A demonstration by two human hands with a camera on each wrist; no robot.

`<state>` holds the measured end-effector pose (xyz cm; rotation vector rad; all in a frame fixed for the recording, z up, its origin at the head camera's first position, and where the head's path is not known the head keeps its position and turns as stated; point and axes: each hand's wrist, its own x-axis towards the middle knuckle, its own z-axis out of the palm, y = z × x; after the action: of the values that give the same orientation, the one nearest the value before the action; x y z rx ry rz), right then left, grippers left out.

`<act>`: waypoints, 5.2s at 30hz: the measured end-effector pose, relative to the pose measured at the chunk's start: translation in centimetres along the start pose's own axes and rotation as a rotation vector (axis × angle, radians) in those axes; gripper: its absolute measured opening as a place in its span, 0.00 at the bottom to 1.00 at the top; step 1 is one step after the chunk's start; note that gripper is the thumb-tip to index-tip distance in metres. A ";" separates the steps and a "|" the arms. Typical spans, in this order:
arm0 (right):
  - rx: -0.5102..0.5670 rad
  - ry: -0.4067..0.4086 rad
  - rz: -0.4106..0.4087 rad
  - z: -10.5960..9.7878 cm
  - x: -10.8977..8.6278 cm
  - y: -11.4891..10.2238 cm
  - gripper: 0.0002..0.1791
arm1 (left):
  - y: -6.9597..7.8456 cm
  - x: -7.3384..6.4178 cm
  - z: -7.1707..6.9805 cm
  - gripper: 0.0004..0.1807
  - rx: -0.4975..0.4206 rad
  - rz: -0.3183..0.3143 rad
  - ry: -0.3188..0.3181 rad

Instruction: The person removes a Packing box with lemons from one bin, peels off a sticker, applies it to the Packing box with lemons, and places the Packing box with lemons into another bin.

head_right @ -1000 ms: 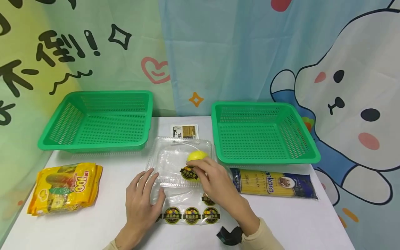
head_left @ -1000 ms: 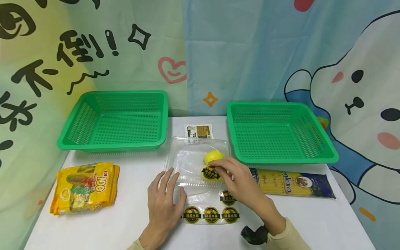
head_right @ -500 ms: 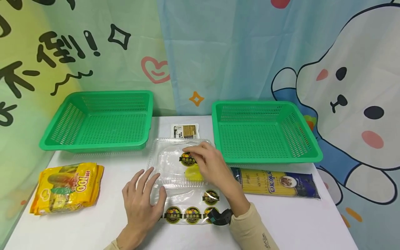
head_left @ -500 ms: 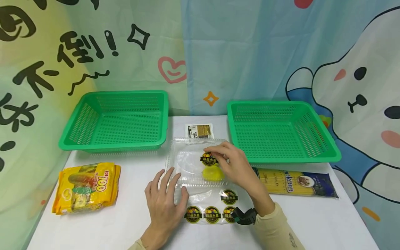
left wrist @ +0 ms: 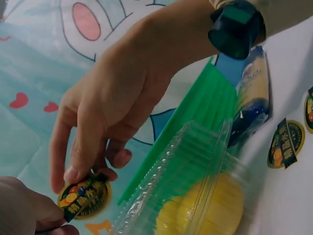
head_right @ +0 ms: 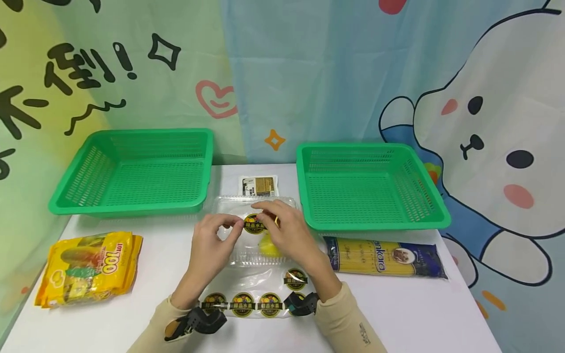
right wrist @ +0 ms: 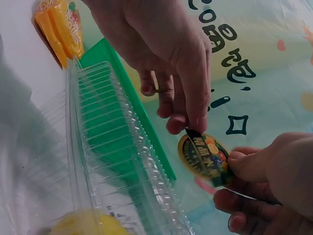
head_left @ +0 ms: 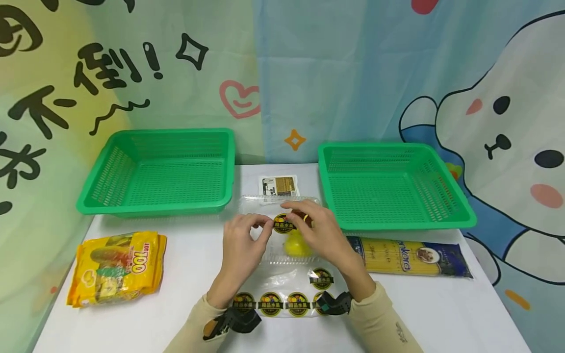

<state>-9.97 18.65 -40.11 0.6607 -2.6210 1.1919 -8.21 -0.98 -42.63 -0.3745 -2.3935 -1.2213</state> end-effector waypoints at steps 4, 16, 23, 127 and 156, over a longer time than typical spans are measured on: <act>0.055 -0.008 0.118 -0.4 0.0 0.0 0.14 | 0.0 0.5 0.0 0.03 0.009 -0.019 0.018; 0.079 0.043 0.283 0.3 0.4 0.2 0.05 | -0.7 0.7 0.4 0.04 0.101 -0.040 0.032; -0.010 0.044 0.223 1.7 0.2 0.8 0.05 | -1.7 0.2 1.0 0.04 0.210 0.001 0.045; -0.406 -0.284 0.574 -12.3 -6.0 5.6 0.27 | -7.5 -6.8 -1.2 0.28 -0.065 0.280 0.308; -0.379 -0.267 0.559 -12.5 -5.8 5.6 0.24 | -6.3 -6.2 -1.0 0.26 -0.161 0.320 0.443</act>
<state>-7.69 33.12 -37.61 0.0053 -3.2609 0.6976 -5.18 -5.69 -49.59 -0.4608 -1.7907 -1.2025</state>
